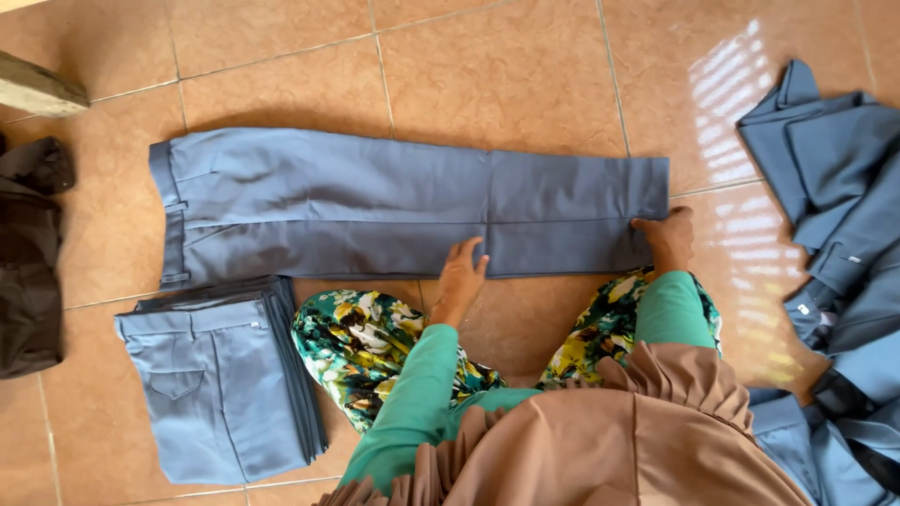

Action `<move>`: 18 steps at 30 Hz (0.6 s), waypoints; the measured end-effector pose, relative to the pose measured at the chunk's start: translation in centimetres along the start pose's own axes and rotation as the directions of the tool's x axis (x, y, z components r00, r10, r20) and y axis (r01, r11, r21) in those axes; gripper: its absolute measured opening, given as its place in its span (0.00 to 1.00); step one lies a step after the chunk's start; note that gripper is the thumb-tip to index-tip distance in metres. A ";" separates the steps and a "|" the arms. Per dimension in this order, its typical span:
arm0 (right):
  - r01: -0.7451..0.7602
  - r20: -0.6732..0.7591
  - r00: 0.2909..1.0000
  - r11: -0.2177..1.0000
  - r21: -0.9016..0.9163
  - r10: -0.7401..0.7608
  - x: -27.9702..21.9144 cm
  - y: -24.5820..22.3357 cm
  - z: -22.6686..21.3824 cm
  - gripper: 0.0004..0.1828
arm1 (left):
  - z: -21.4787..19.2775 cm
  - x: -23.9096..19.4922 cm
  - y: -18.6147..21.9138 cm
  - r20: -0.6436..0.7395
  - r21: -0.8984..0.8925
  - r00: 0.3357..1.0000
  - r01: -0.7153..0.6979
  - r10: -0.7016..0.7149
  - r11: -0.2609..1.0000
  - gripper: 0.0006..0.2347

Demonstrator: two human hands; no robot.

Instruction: The person sits on a tiled floor and folds multiple pairs of gray trousers by hand. Each pair is laid flat, folded lengthwise, then folded into a compact rectangle and placed into a growing stack.

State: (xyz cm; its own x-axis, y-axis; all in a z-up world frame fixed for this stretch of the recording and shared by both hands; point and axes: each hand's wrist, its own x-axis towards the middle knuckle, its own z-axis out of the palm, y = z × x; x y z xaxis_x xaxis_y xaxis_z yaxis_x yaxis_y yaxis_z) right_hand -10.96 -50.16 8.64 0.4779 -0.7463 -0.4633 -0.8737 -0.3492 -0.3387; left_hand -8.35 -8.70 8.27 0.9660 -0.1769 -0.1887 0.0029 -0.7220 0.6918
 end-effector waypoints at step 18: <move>0.073 0.030 0.950 0.318 0.945 -0.309 -9.2 -9.6 -18.8 0.21 | 3.8 -1.7 13.8 0.506 0.403 0.853 -0.368 0.132 0.838 0.31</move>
State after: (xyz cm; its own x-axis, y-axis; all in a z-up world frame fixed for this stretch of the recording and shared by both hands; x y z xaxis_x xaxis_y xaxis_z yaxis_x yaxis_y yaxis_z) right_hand -8.67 -50.58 31.61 0.7273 -0.5841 -0.3605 -0.1569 0.3698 -0.9158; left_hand -10.91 -20.93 15.51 0.6932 -0.5840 -0.4223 -0.4578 -0.8094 0.3679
